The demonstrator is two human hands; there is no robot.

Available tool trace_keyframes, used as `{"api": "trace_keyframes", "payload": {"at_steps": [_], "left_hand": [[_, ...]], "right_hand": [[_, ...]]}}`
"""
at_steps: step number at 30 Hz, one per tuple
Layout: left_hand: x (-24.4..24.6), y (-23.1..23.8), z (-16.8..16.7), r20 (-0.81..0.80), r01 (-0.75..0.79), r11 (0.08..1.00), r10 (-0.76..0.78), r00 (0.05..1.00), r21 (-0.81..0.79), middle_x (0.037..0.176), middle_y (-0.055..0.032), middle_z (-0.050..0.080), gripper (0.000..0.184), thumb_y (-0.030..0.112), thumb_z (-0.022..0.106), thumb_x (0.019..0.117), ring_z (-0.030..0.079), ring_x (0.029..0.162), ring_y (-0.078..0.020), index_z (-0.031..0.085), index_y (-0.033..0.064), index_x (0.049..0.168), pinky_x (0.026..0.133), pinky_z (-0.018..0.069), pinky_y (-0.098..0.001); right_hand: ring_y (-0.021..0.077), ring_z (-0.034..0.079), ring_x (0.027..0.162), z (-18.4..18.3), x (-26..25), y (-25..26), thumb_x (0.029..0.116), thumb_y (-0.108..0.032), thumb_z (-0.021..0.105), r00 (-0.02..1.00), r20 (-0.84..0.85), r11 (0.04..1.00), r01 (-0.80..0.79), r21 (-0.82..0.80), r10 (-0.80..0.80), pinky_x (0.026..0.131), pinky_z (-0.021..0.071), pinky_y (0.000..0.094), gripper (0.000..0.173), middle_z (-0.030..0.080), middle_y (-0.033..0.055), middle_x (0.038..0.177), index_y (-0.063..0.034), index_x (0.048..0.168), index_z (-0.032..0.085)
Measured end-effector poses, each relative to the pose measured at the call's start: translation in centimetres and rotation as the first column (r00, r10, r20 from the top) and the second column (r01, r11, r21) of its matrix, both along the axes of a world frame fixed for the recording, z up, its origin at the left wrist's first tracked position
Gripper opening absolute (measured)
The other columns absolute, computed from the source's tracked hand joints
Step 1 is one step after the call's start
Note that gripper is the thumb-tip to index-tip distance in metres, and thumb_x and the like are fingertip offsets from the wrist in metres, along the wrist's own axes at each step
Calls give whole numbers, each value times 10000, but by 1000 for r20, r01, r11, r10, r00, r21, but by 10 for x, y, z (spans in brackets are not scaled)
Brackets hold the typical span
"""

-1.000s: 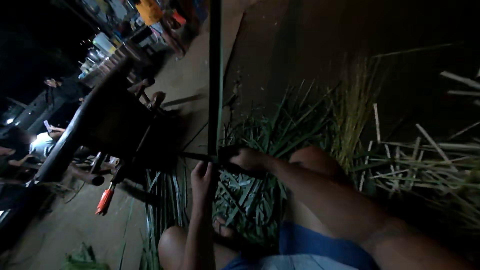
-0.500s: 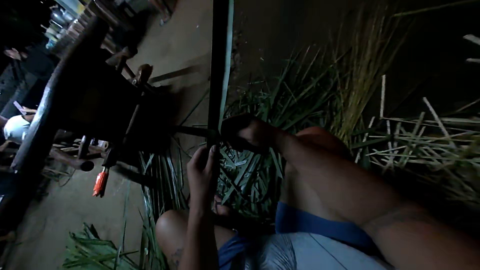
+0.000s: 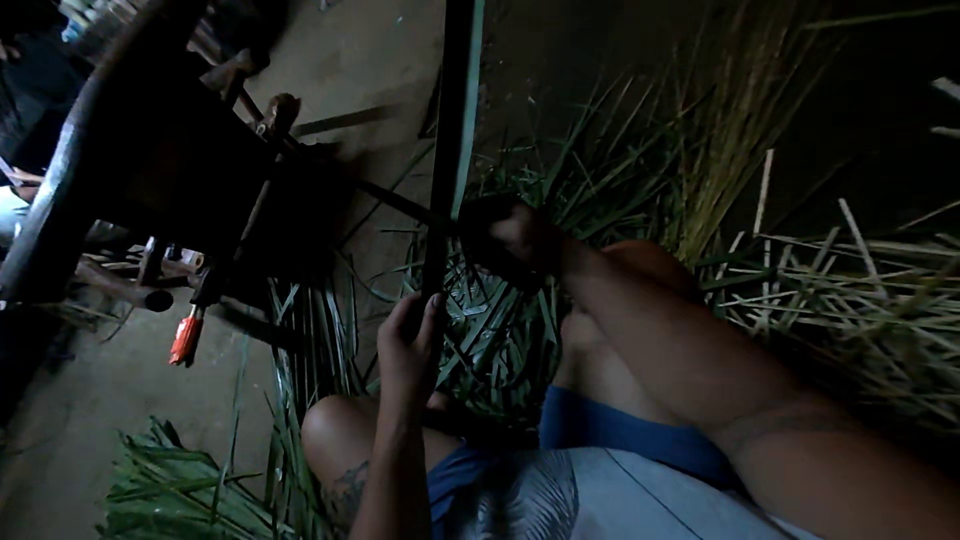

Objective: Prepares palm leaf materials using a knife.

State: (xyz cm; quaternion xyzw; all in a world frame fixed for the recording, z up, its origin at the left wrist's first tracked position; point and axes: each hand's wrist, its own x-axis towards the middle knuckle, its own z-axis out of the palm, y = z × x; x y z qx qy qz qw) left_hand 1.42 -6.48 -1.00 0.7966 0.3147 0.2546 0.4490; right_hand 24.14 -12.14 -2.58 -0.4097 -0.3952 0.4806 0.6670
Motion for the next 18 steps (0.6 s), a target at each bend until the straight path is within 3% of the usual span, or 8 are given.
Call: {"api": "trace_keyframes", "payload": {"at_steps": [4,18], "left_hand": [[-9,-3,-2,-5,21,1000,-21,1000,13,796,-18,676,191,193,602,1046,600,587,-78,690,32,1100,520,523,-224],[-34,-11,-11,-77,4,1000,-4,997,2,760,6,648,203,203,602,1044,576,573,-52,697,32,1097,516,508,-203]], "right_hand": [[109,615,540,-4,0,2,1034,-133,468,995,-102,1000,3,-6,-3,502,557,254,208,630,37,695,-48,1058,655],[107,571,490,-7,1,4,1060,-128,380,985,-165,996,-29,90,44,476,537,261,275,578,30,641,-60,1061,646]]}}
